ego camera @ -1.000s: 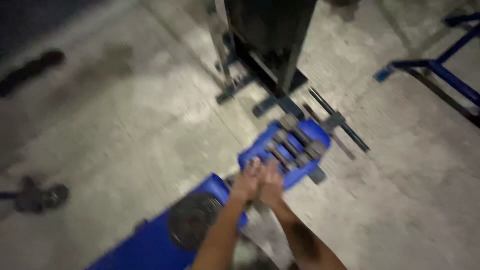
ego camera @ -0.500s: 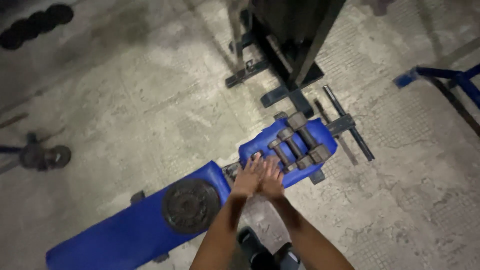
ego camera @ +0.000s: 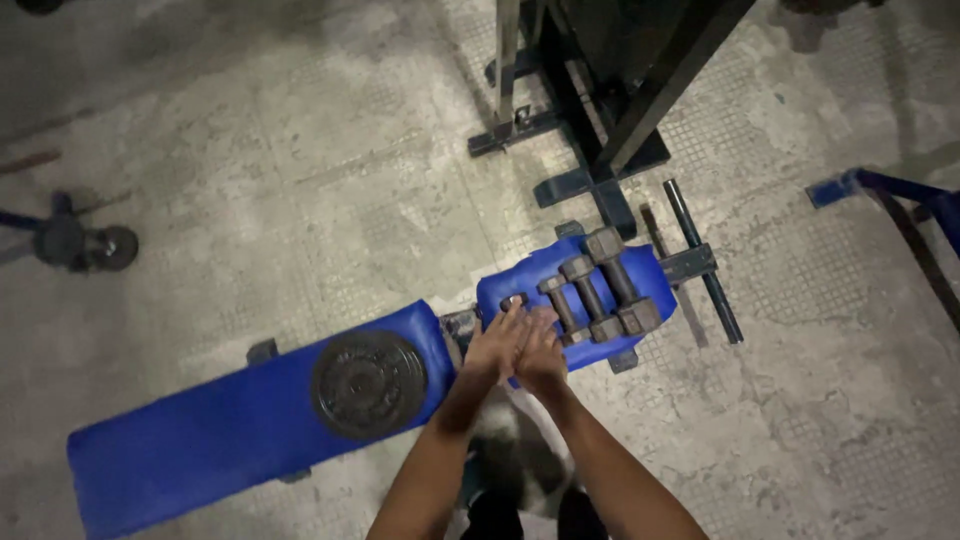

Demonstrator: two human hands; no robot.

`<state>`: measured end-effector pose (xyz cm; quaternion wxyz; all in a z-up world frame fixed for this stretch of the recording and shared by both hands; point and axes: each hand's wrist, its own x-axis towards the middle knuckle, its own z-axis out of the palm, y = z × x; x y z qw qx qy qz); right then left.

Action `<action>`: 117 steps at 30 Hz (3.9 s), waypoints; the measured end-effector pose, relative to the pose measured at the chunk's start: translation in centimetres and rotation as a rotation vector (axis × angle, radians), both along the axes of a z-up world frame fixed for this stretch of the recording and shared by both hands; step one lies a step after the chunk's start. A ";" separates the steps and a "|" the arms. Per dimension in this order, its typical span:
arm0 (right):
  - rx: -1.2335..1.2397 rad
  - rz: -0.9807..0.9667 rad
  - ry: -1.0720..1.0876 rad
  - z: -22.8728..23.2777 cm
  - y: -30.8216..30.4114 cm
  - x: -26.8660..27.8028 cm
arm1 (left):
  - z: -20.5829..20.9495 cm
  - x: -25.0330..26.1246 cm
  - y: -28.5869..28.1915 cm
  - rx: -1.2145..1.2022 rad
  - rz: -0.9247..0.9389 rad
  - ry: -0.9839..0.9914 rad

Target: Cleaning gym equipment with a cloth.

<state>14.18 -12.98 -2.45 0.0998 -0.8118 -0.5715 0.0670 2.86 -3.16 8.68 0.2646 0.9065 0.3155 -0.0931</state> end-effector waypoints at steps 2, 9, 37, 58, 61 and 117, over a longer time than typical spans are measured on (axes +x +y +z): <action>0.128 0.130 -0.289 -1.2 -0.8 0.4 | -0.2 -0.2 -0.6 -0.017 0.013 -0.060; 0.055 0.030 0.271 9.7 0.8 2.9 | -2.0 1.5 -3.4 -0.456 0.779 -0.813; 0.201 0.155 0.560 13.5 1.0 5.7 | -13.3 5.0 -4.0 -0.473 1.200 -0.826; 0.028 0.316 0.561 11.2 1.4 6.5 | -14.1 5.2 -2.9 -0.209 1.061 -0.659; 0.034 0.246 0.519 11.4 1.4 6.8 | -11.3 5.1 -3.2 -0.192 1.055 -0.686; 0.577 -0.817 1.067 4.8 -33.0 11.0 | -2.1 14.7 -31.4 -0.910 0.706 -0.469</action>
